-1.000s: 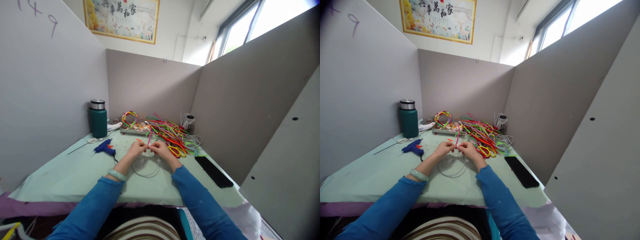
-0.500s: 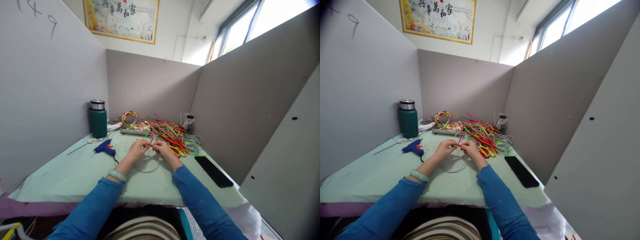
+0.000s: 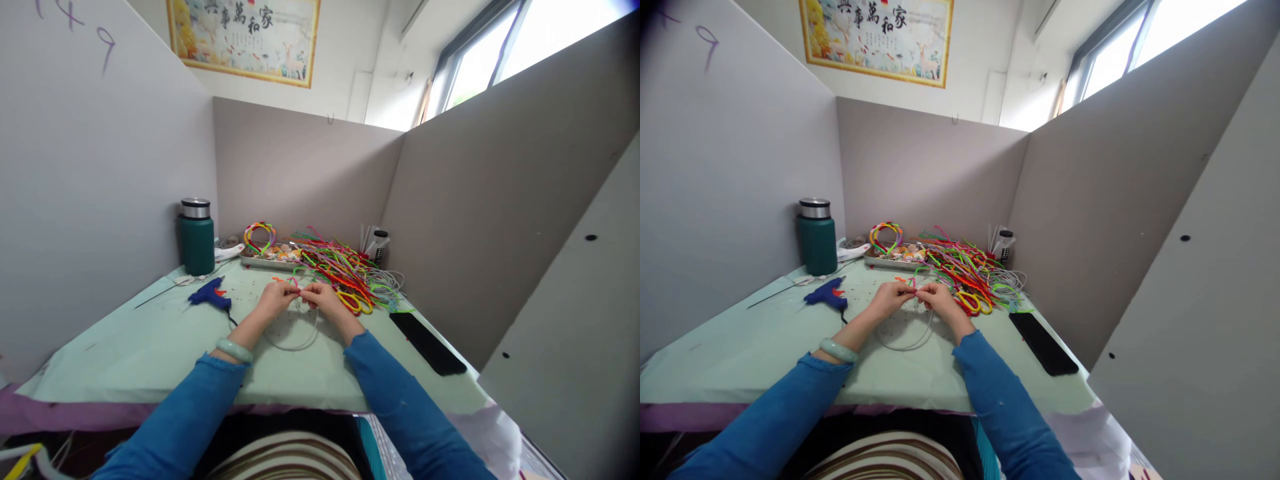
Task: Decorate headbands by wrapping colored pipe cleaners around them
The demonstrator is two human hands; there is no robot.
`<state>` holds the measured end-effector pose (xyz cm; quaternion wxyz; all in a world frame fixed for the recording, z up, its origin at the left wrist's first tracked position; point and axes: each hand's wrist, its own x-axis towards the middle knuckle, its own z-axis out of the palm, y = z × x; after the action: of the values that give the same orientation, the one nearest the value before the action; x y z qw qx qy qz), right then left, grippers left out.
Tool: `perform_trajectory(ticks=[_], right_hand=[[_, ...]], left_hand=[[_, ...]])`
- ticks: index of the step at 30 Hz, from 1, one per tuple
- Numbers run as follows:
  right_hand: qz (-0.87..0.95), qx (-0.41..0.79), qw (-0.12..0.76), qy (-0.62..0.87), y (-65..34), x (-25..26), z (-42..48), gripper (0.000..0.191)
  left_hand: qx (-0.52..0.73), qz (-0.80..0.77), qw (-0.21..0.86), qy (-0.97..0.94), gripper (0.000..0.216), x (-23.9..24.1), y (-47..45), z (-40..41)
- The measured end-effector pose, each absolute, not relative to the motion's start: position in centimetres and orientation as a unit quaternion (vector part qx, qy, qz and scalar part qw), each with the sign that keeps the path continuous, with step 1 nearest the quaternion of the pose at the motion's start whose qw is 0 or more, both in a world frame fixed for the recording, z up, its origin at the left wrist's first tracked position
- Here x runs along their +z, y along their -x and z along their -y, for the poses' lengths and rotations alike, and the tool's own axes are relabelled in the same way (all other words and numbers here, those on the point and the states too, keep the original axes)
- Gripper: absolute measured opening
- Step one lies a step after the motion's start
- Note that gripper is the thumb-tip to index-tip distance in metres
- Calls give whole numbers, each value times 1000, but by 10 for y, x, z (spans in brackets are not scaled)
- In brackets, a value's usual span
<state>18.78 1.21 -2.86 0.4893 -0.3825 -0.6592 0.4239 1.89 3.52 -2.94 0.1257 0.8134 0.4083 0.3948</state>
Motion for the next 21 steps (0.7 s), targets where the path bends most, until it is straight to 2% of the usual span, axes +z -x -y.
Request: perform_trajectory(ticks=[8, 17, 21], right_hand=[[659, 420, 495, 379, -187, -26, -10, 20], [658, 425, 497, 373, -187, -26, -11, 24], [660, 417, 498, 377, -187, -25, -9, 26]], left_hand=[[430, -374, 73, -819, 13, -29, -19, -34], [422, -403, 149, -798, 18, -26, -20, -30], [429, -430, 146, -781, 15, -23, -21, -27]])
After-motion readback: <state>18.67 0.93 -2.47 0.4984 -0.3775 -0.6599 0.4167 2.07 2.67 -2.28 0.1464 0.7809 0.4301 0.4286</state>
